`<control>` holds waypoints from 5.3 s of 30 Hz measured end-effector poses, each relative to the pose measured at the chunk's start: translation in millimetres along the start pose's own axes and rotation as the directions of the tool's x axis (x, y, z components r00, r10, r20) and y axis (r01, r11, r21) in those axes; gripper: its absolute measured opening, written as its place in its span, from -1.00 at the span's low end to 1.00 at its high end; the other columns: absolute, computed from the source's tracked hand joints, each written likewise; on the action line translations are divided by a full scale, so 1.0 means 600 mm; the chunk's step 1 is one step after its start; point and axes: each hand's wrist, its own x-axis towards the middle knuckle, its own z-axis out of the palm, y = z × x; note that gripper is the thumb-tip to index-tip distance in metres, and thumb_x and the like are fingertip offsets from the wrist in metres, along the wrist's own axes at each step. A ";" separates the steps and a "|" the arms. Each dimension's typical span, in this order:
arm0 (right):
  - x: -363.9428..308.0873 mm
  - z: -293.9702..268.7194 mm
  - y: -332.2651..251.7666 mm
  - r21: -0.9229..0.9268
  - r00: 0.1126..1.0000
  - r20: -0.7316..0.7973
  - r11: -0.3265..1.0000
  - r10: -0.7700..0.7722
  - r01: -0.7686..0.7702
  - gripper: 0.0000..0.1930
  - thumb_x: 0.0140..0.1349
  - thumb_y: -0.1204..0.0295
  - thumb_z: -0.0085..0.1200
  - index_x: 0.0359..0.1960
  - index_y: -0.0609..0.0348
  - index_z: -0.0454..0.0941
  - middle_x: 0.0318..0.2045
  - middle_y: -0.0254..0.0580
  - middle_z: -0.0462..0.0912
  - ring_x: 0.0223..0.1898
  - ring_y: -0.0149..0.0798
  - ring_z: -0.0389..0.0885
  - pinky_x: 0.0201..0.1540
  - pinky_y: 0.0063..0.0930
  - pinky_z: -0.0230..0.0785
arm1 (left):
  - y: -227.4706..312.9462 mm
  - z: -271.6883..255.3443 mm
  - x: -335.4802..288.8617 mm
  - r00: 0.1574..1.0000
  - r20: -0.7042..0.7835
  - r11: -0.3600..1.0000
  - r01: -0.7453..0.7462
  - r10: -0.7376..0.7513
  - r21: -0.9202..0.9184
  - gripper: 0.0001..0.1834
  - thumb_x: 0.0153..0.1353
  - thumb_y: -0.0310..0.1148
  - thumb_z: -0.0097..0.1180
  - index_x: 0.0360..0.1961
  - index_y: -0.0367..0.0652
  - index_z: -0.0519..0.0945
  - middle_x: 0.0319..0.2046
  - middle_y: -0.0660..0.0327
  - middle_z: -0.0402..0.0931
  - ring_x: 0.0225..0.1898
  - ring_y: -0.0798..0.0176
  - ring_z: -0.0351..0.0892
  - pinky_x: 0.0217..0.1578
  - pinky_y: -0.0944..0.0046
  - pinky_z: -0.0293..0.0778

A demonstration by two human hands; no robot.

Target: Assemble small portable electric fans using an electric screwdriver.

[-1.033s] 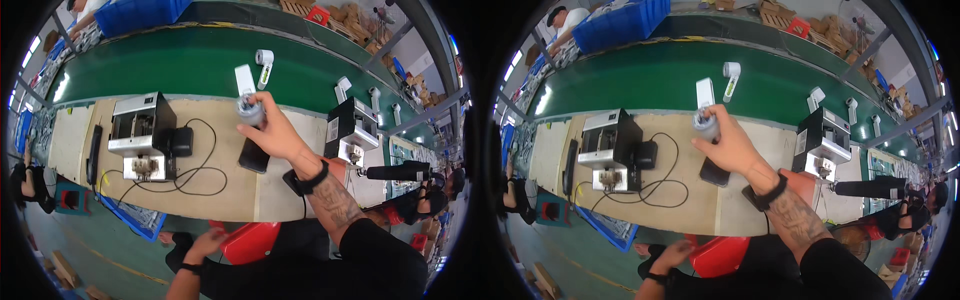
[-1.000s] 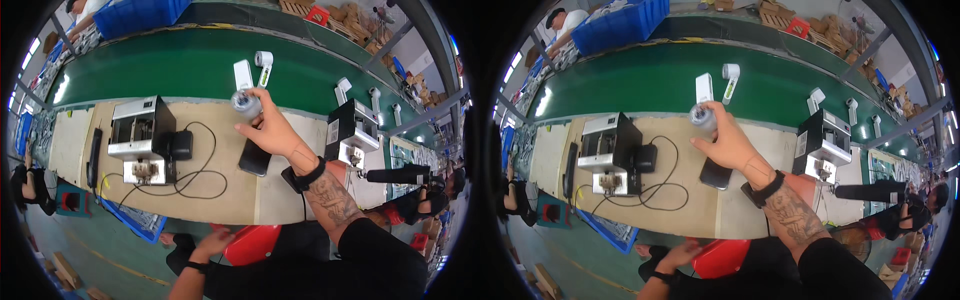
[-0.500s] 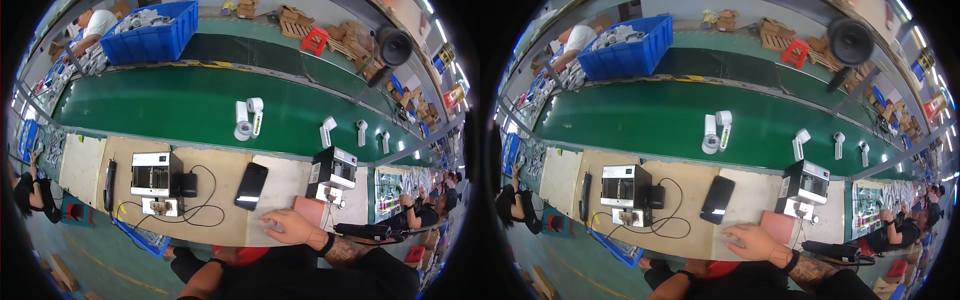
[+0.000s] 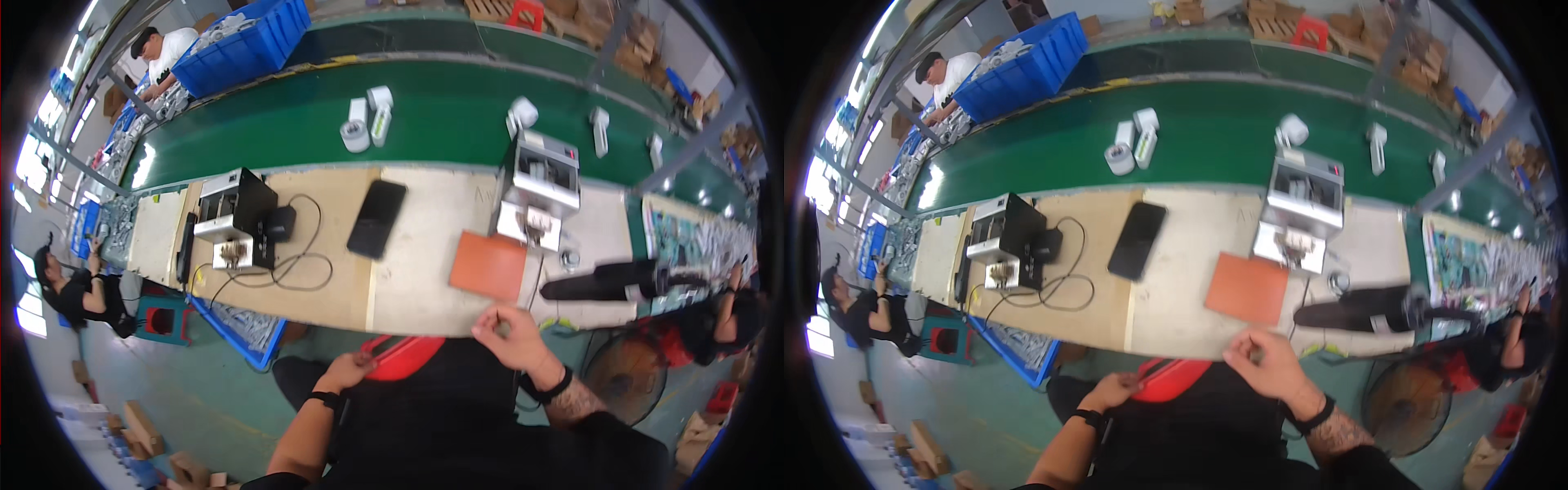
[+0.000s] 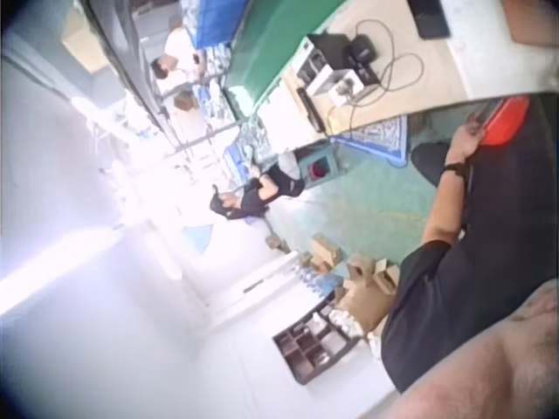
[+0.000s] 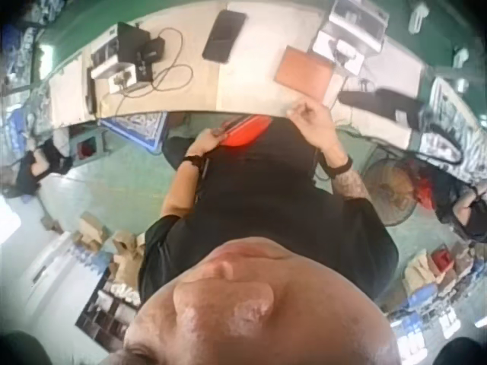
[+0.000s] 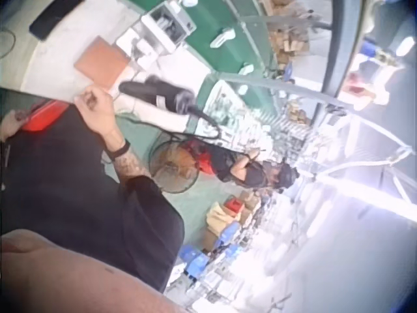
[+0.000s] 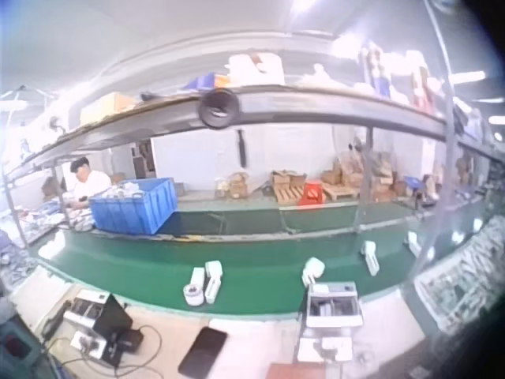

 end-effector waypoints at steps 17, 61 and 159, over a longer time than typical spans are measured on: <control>-0.043 -0.172 -0.089 -0.050 0.412 -0.721 0.635 -0.557 0.771 -0.11 0.01 0.13 0.61 0.26 0.16 0.28 0.06 -0.12 0.43 0.08 -0.25 0.42 0.13 -0.31 0.33 | 0.402 -0.011 -0.056 0.689 -0.592 0.814 -0.574 0.419 -0.092 -0.78 0.50 -0.35 0.24 -0.06 -0.34 0.67 -0.36 0.30 0.64 -0.35 0.46 0.60 -0.24 0.44 0.50; -0.164 -0.102 -0.164 0.248 0.806 -0.546 0.874 -0.230 0.418 -0.76 0.30 0.40 0.40 -0.10 0.15 0.62 -0.32 -0.37 0.66 -0.31 -0.46 0.60 -0.18 -0.48 0.47 | 0.397 0.041 -0.063 0.287 -0.571 0.599 -0.636 0.769 0.487 -0.90 0.20 -0.39 0.33 -0.37 -0.17 0.66 -0.50 0.13 0.59 -0.44 0.04 0.61 -0.38 0.05 0.52; 0.084 -0.410 0.014 -0.050 0.727 -0.601 0.924 -0.331 0.379 -0.29 0.37 -0.14 0.24 0.13 0.32 0.36 -0.48 -0.38 0.46 -0.44 -0.42 0.46 -0.25 -0.40 0.38 | 0.726 -0.027 0.140 0.588 -0.046 0.590 -0.806 0.807 0.047 -0.57 0.27 -0.36 0.48 0.07 -0.21 0.56 0.04 -0.03 0.71 -0.13 0.19 0.73 -0.04 0.31 0.61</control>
